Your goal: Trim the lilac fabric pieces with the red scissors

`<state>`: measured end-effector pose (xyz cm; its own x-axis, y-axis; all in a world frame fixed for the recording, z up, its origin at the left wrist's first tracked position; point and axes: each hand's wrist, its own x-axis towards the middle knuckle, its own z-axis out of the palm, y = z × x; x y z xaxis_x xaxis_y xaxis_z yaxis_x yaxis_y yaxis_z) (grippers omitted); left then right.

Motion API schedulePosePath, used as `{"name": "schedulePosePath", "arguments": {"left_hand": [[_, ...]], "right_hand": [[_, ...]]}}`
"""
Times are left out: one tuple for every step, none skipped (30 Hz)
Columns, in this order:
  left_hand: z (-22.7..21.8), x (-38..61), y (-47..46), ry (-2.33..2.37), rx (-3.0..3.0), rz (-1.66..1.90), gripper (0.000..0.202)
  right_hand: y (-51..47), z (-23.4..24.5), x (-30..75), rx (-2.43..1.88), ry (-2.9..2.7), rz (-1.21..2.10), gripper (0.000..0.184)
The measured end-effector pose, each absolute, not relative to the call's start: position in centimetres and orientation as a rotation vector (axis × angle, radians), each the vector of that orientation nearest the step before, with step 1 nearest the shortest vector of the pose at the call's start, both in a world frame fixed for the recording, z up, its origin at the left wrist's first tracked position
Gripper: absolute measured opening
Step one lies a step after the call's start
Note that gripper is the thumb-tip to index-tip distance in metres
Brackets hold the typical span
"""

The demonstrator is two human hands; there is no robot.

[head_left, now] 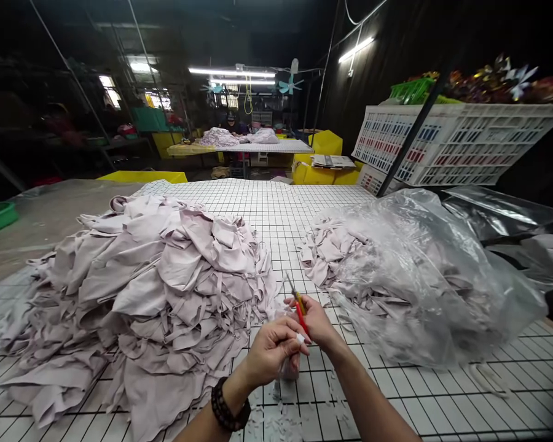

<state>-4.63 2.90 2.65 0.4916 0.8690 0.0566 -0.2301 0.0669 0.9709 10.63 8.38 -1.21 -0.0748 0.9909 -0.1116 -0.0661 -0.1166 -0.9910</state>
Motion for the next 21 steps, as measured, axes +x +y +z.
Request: {"name": "schedulePosePath", "arguments": {"left_hand": [[2.6,-4.7,3.0,0.68,1.25,0.954,0.033],[2.5,-4.8,3.1,0.695,1.266,0.98,0.032],[2.4,-4.8,3.1,0.709,1.281,1.002,0.031],[2.3,-4.8,3.2,0.721,1.292,1.019,0.031],[2.2,-4.8,3.3,0.732,1.302,1.029,0.03],[2.2,-4.8,3.4,0.742,1.308,1.039,0.03],[2.2,-4.7,3.5,0.752,1.316,1.045,0.03],[2.3,-4.6,3.5,0.761,1.321,1.05,0.03],[2.3,-4.5,3.6,0.767,1.323,1.053,0.029],[2.4,-4.4,3.6,0.77,1.321,1.055,0.029],[2.3,-4.2,3.6,0.77,1.314,1.056,0.028],[2.3,-4.2,3.6,0.766,1.299,1.056,0.029],[2.1,-4.1,3.6,0.758,1.274,1.051,0.029],[1.9,-4.0,3.6,0.748,1.241,1.049,0.03],[1.7,-4.0,3.7,0.74,1.208,1.045,0.03],[1.5,-4.0,3.7,0.737,1.178,1.042,0.03],[1.2,-3.9,3.7,0.74,1.158,1.037,0.031],[1.0,-3.9,3.6,0.751,1.149,1.038,0.031],[0.7,-3.8,3.6,0.77,1.154,1.046,0.031],[0.5,-3.7,3.6,0.794,1.166,1.063,0.031],[0.3,-3.6,3.5,0.816,1.179,1.083,0.03]], "right_hand": [[8.2,-0.7,11.1,-1.207,-1.147,1.344,0.028],[7.9,-0.2,11.7,-1.208,-1.144,1.298,0.028],[7.4,0.4,12.5,-1.21,-1.154,1.26,0.028],[6.7,1.1,13.3,-1.213,-1.183,1.223,0.028],[5.9,1.7,14.1,-1.221,-1.237,1.209,0.028],[4.9,2.4,14.8,-1.245,-1.32,1.238,0.029],[3.9,3.0,15.3,-1.283,-1.405,1.26,0.029],[2.9,3.5,15.8,-1.332,-1.489,1.277,0.03],[2.0,3.9,16.1,-1.385,-1.557,1.277,0.03],[1.2,4.2,16.3,-1.435,-1.602,1.26,0.03],[0.6,4.4,16.4,-1.477,-1.629,1.235,0.029],[0.1,4.5,16.4,-1.509,-1.636,1.208,0.029],[-0.2,4.4,16.4,-1.527,-1.631,1.19,0.029],[-0.4,4.3,16.4,-1.536,-1.618,1.187,0.029],[-0.5,4.0,16.3,-1.538,-1.601,1.194,0.029],[-0.6,3.8,16.1,-1.535,-1.578,1.207,0.028],[-0.6,3.4,15.8,-1.526,-1.544,1.223,0.027],[-0.7,3.1,15.3,-1.508,-1.502,1.244,0.026],[-0.8,2.7,14.7,-1.483,-1.452,1.264,0.025],[-0.9,2.4,14.0,-1.449,-1.392,1.282,0.025],[-0.9,2.0,13.2,-1.405,-1.329,1.296,0.025]]}}
